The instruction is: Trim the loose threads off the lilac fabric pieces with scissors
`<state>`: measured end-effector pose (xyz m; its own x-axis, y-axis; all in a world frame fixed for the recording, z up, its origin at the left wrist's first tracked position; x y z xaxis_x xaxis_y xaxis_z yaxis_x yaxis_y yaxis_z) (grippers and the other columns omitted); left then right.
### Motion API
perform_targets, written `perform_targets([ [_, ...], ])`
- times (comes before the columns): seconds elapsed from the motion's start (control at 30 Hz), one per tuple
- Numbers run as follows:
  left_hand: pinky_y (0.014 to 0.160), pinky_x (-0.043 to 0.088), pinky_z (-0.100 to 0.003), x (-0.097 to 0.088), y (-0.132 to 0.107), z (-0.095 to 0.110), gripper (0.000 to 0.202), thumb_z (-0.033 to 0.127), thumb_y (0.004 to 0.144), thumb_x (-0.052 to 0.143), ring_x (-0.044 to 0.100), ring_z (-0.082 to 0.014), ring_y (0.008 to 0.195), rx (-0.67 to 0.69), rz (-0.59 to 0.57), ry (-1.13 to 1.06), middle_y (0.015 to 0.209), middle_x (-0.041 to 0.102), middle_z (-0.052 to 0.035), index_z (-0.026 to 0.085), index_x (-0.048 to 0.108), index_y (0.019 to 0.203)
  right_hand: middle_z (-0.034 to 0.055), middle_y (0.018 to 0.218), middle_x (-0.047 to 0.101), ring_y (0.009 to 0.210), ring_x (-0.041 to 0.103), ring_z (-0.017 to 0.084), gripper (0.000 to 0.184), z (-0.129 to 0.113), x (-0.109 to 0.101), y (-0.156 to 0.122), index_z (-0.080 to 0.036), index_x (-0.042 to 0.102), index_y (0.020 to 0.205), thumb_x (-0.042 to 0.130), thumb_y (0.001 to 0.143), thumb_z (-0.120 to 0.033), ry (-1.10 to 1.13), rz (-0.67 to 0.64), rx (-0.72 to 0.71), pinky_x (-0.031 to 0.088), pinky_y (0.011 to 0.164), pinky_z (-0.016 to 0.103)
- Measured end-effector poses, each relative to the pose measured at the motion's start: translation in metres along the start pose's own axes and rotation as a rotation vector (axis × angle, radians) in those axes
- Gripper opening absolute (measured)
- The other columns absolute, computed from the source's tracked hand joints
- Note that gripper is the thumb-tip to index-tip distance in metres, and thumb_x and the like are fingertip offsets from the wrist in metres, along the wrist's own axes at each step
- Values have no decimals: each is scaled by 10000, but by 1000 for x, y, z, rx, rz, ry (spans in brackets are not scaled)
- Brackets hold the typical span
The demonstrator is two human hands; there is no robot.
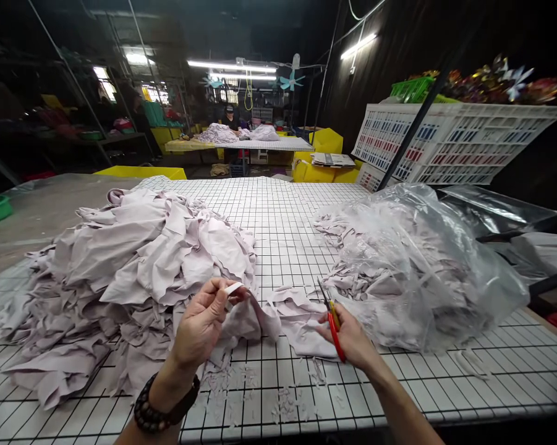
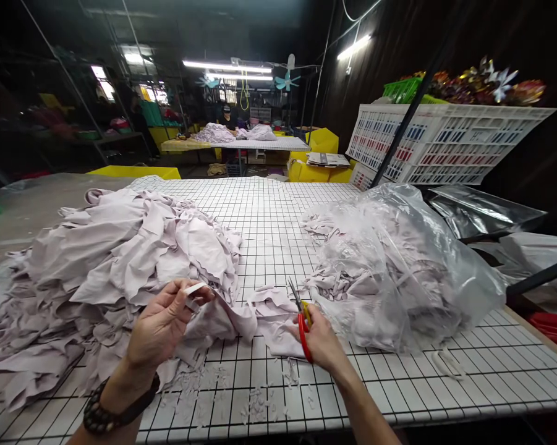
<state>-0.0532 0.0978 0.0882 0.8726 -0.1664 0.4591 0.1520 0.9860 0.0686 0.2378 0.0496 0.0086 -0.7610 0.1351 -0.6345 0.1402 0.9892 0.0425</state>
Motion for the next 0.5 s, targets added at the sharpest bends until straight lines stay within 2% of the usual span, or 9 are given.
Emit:
perform_targets([
  [0.07,867,463,-337,9,-3,-8,177,313,803,641,618,-209,903,-69,-46,-41,895,651,-73,167,560,863,24,813,637,609,552,142,303,-26,20,-7,-214,577,912,713,698,-380,232,-66,-45,452,558,267],
  [0.17,862,460,-316,13,-10,-23,156,297,816,634,616,-199,916,-149,-94,-109,905,655,-68,173,560,876,32,929,627,632,550,127,421,-60,60,-9,-219,566,963,764,643,-407,470,-178,-86,473,582,270],
  [0.23,845,462,-305,10,-17,-31,154,290,808,648,613,-196,915,-188,-100,-139,919,658,-64,180,559,869,12,895,622,602,527,108,367,-75,86,-4,-214,545,896,748,664,-414,574,-265,-92,460,572,252],
  [0.3,769,471,-282,4,-27,-35,153,278,797,663,609,-172,831,-233,-100,-139,937,661,-67,182,557,850,-6,822,610,609,522,108,297,-83,102,4,-208,518,824,716,709,-398,641,-295,-99,447,582,242],
  [0.4,569,408,-214,-2,-45,-38,143,255,789,669,511,-89,600,-302,-114,-146,941,663,-71,180,554,831,-7,798,588,662,535,122,264,-84,97,21,-209,498,803,698,736,-367,698,-182,-120,444,618,242],
  [0.5,472,302,-181,0,-64,-48,150,248,777,672,422,-44,501,-390,-162,-176,919,667,-85,159,551,791,3,843,585,689,536,125,267,-81,79,32,-217,462,797,690,749,-346,760,-54,-152,451,655,252],
])
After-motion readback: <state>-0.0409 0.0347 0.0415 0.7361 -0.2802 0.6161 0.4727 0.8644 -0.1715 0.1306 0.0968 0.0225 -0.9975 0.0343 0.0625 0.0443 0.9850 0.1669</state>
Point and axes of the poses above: each hand's wrist, its own y-axis towards the middle knuckle, its own x-axis out of the palm, z = x × y, the point moved 8 cm from there along y, towards the middle knuckle
